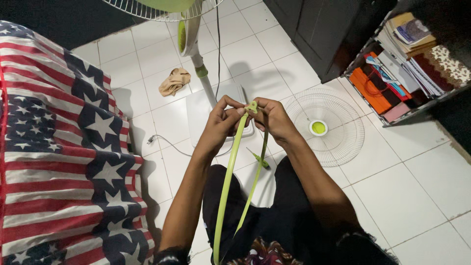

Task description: The person assembles a standing fan by attaching the central hub to the blades, securing a plastic ring with a screwdriver, and mounting the front grille.

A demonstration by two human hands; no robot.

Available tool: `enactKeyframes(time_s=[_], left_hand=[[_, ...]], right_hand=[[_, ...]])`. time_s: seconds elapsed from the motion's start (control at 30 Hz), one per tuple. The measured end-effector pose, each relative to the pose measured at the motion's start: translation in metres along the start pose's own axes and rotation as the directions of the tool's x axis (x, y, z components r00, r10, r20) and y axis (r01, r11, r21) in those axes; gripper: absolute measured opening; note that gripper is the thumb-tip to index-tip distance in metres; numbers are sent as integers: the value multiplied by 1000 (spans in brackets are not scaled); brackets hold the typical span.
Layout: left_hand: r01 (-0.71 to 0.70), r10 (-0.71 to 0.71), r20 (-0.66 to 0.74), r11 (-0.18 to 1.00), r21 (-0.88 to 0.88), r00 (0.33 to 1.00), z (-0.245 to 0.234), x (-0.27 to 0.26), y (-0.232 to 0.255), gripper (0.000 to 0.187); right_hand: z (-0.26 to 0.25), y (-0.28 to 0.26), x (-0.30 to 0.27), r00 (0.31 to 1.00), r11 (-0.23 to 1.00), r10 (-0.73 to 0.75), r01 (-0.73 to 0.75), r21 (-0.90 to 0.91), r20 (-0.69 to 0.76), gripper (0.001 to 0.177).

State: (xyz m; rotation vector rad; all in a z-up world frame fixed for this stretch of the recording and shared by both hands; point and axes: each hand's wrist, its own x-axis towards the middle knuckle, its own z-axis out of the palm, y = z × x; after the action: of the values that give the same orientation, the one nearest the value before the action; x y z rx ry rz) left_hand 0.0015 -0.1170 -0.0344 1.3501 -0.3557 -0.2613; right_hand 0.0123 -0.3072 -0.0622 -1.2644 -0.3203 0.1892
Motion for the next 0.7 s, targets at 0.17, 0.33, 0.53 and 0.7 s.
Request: enactKeyframes(time_s=[0.17,0.33,0.53,0.7], left_hand=[[1,-1,2,1000,-3,1000,-4,2,-5,16],[37,-37,-15,997,62,999,-7,3,-3,18],[-147,137,53,943,299,989,-9,-1,4,17],[-96,146,-21,747,658,989,-4,-3,15,17]], right_hand=[[0,-1,2,1000,1000,-10,10,-29,19,10],[3,-2,1,999,998,40,-41,-52,-18,13],[6,1,1,997,993,53,-59,-101,-59,13],[5,4,3,999,996,24,-28,-81,-49,10]])
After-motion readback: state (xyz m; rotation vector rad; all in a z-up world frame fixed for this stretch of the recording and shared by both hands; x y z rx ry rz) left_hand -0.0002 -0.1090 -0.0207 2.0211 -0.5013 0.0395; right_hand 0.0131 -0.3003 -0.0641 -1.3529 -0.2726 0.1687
